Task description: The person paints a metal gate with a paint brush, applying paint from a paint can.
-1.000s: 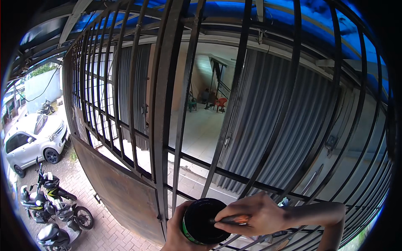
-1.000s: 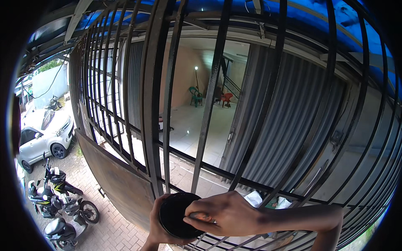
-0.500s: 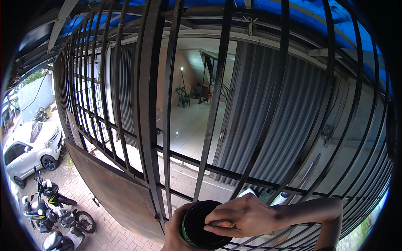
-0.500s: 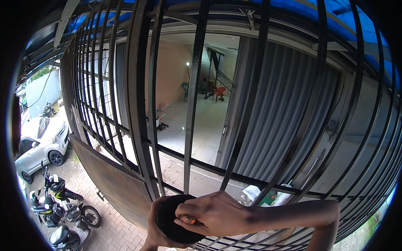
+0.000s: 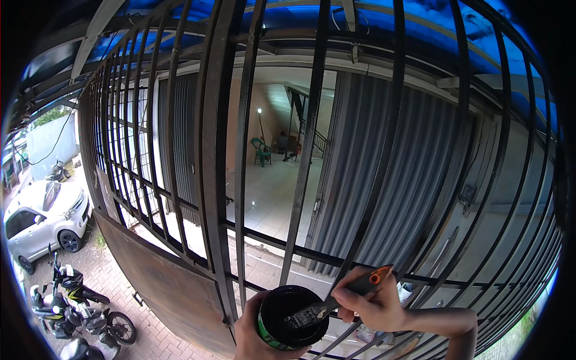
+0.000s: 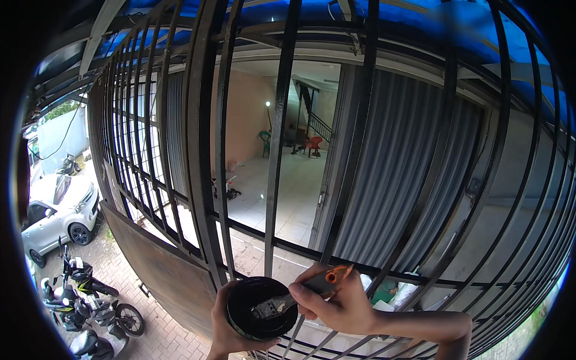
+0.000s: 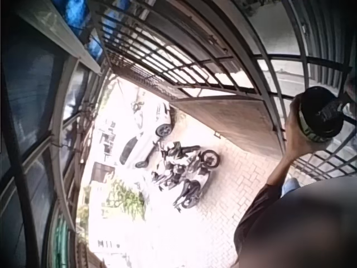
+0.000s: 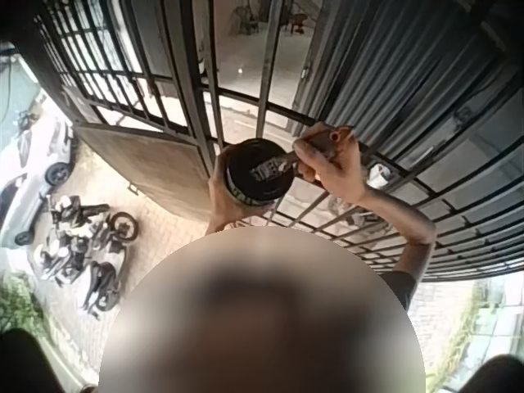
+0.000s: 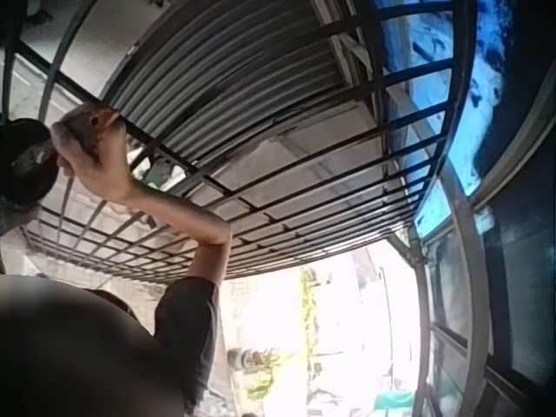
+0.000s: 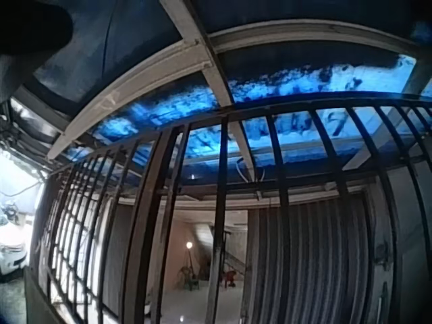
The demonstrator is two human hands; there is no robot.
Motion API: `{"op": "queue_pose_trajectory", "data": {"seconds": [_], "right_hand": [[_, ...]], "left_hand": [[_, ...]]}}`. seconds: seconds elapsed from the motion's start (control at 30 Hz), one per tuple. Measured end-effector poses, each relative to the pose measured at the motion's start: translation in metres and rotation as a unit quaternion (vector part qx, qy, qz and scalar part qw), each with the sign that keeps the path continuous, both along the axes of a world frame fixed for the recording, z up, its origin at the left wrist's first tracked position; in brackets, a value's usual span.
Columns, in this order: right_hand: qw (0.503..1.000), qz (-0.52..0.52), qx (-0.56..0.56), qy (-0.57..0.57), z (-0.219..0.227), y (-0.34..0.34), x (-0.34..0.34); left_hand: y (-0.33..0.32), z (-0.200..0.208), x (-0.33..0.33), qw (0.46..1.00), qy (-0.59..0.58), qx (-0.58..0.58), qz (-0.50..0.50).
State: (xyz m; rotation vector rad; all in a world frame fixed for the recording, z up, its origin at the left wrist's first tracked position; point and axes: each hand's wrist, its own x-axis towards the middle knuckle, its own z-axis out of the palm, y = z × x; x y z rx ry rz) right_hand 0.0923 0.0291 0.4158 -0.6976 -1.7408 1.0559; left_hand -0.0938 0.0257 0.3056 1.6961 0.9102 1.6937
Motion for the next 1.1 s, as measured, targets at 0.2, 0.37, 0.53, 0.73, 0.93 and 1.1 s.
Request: {"op": "queue_pose_trajectory", "data": {"seconds": [0.2, 0.37, 0.53, 0.73, 0.93, 1.1], "right_hand": [[0.997, -0.048, -0.057, -0.004, -0.003, 0.004, 0.000], [0.995, -0.045, -0.086, -0.006, 0.000, 0.002, 0.004], [0.997, -0.043, -0.046, 0.034, 0.000, 0.003, 0.012], [0.851, -0.006, 0.443, -0.282, 0.002, -0.012, 0.010], [0.720, 0.016, 0.588, -0.368, -0.012, -0.020, 0.011], [0.854, -0.040, 0.454, -0.251, 0.000, -0.009, 0.012]], "left_hand": [[-0.006, 0.002, 0.002, 1.000, -0.003, -0.018, -0.002], [-0.011, 0.001, -0.005, 0.999, 0.035, 0.010, -0.002], [-0.012, -0.001, -0.010, 0.999, 0.038, 0.018, -0.005], [-0.017, 0.002, -0.011, 0.997, 0.069, 0.001, 0.033], [-0.020, 0.001, -0.009, 0.993, 0.101, -0.010, 0.065], [-0.021, -0.001, -0.014, 0.991, 0.107, -0.002, 0.079]]}}
